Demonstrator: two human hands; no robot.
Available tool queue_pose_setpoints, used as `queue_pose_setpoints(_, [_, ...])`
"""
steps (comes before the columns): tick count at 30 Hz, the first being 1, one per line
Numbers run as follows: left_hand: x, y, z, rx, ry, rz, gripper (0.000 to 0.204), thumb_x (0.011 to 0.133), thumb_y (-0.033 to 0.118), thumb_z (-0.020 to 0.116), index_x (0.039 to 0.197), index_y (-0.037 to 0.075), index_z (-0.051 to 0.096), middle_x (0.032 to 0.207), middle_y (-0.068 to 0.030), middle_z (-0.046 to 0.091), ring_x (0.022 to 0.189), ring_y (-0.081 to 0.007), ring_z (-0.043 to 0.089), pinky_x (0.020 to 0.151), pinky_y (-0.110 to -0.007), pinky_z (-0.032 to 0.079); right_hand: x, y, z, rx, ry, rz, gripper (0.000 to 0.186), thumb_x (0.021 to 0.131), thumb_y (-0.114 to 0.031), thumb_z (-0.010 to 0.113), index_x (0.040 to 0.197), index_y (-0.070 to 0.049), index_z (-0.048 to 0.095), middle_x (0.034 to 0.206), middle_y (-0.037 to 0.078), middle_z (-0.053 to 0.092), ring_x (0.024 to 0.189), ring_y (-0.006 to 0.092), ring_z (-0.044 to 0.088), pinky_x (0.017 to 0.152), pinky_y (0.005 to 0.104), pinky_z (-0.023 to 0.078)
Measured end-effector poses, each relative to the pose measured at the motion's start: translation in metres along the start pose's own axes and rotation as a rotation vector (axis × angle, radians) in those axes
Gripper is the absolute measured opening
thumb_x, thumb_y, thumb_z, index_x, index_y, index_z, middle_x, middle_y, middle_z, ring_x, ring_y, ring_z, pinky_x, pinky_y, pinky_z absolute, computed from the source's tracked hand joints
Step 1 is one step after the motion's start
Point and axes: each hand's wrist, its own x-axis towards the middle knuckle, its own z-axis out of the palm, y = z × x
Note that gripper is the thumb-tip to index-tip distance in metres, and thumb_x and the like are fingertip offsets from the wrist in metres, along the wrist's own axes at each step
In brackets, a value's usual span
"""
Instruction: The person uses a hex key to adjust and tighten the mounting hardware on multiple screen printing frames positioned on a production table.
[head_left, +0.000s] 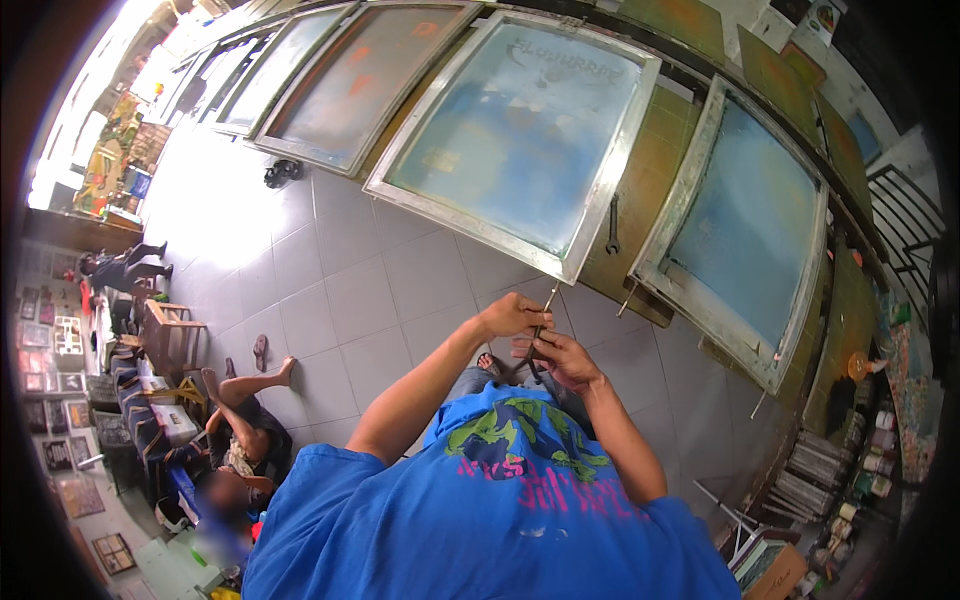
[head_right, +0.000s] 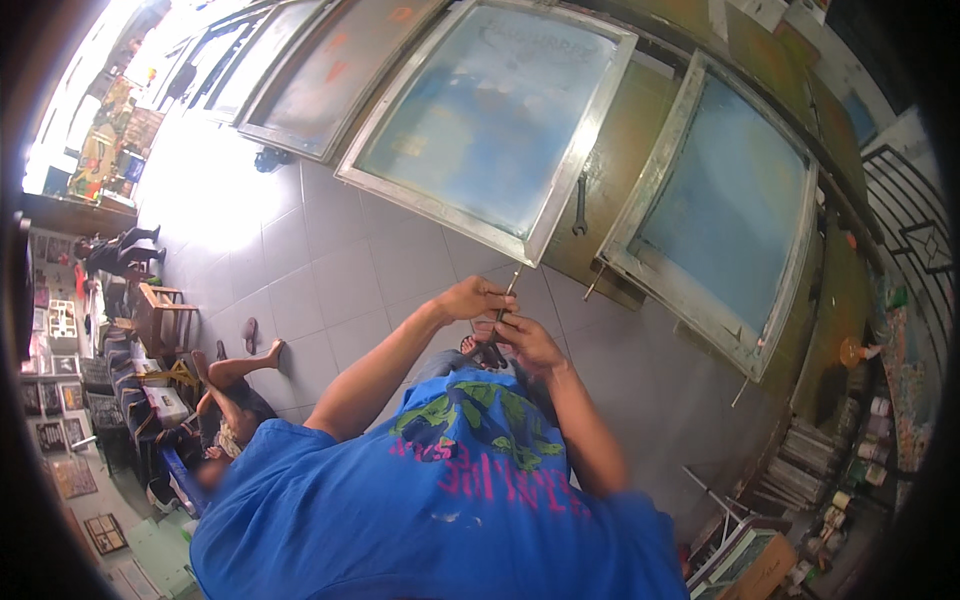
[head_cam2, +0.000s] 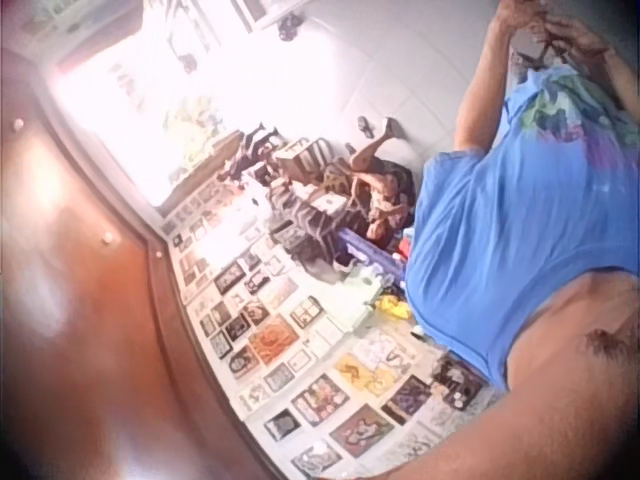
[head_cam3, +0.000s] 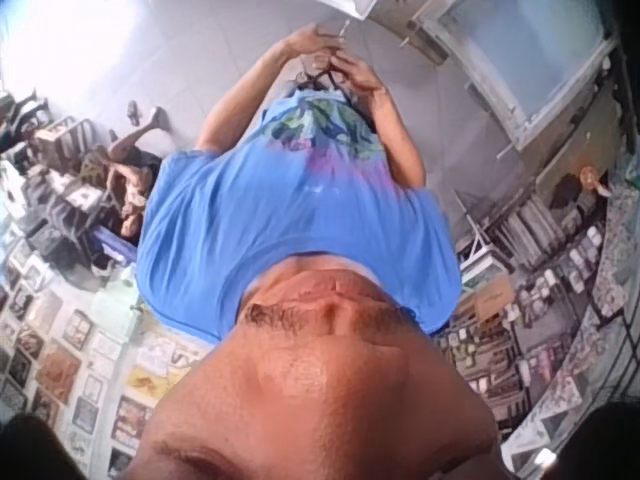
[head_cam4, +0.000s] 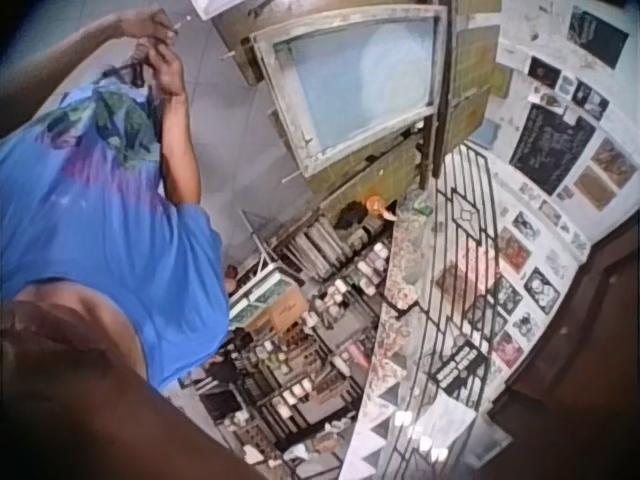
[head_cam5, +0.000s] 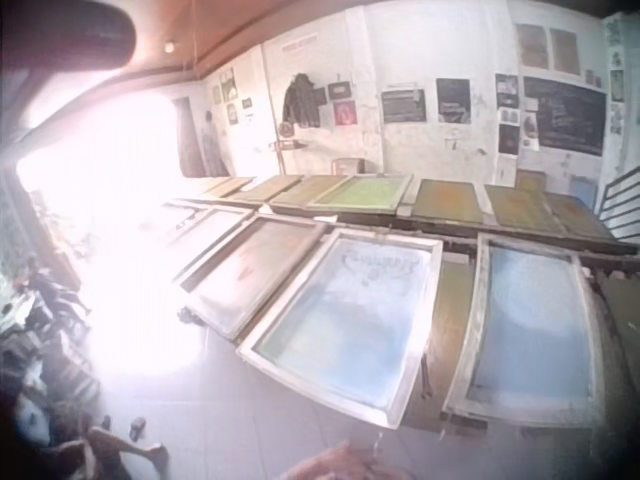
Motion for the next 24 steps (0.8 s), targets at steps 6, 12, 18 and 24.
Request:
queue_pose_setpoints(6, [0.000,-0.007,0.005,0.004,0.017,-0.011,0.045,0.098,0.030,0.065,0.130,-0.001,0.062,0.114,-0.0101,0.073,0.097,-0.0169,0.068,0.085,-0.029,0.054,0.012,-0.003,0.013,-0.153,0.196,0.026,0.027,0.096,-0.015,0.067,0.118,0.001,0.062,0.100,0.007,0.069,0.099,0.0197,0.068,0.094,0.0350,0.054])
queue_pose_setpoints(12, [-0.011,0.013,0.006,0.396,0.214,0.023,0.035,0.089,0.042,0.073,0.093,0.008,0.079,0.078,-0.0087,0.074,0.072,-0.0160,0.067,0.072,-0.032,0.054,0.029,0.021,0.021,-0.217,0.414,-0.020,0.021,0.096,-0.016,0.067,0.106,0.002,0.067,0.081,0.001,0.055,0.077,0.0150,0.060,0.079,0.0283,0.055])
queue_pose_setpoints(18, [-0.004,-0.003,-0.003,0.200,0.018,0.023,0.036,0.095,0.037,0.067,0.108,0.004,0.076,0.084,-0.0074,0.073,0.076,-0.0130,0.063,0.071,-0.031,0.051,0.005,0.002,0.039,0.043,0.234,-0.023,0.036,0.101,-0.028,0.061,0.123,-0.001,0.059,0.114,0.009,0.069,0.110,0.0188,0.067,0.092,0.0381,0.055])
queue_pose_setpoints(24, [-0.004,-0.004,-0.003,0.210,0.005,0.001,0.038,0.093,0.037,0.070,0.114,0.006,0.074,0.095,-0.0116,0.074,0.085,-0.0148,0.065,0.077,-0.031,0.052,0.010,-0.009,0.033,-0.148,0.364,0.171,0.035,0.097,-0.023,0.067,0.123,-0.001,0.061,0.118,0.010,0.069,0.114,0.0196,0.067,0.075,0.0307,0.059])
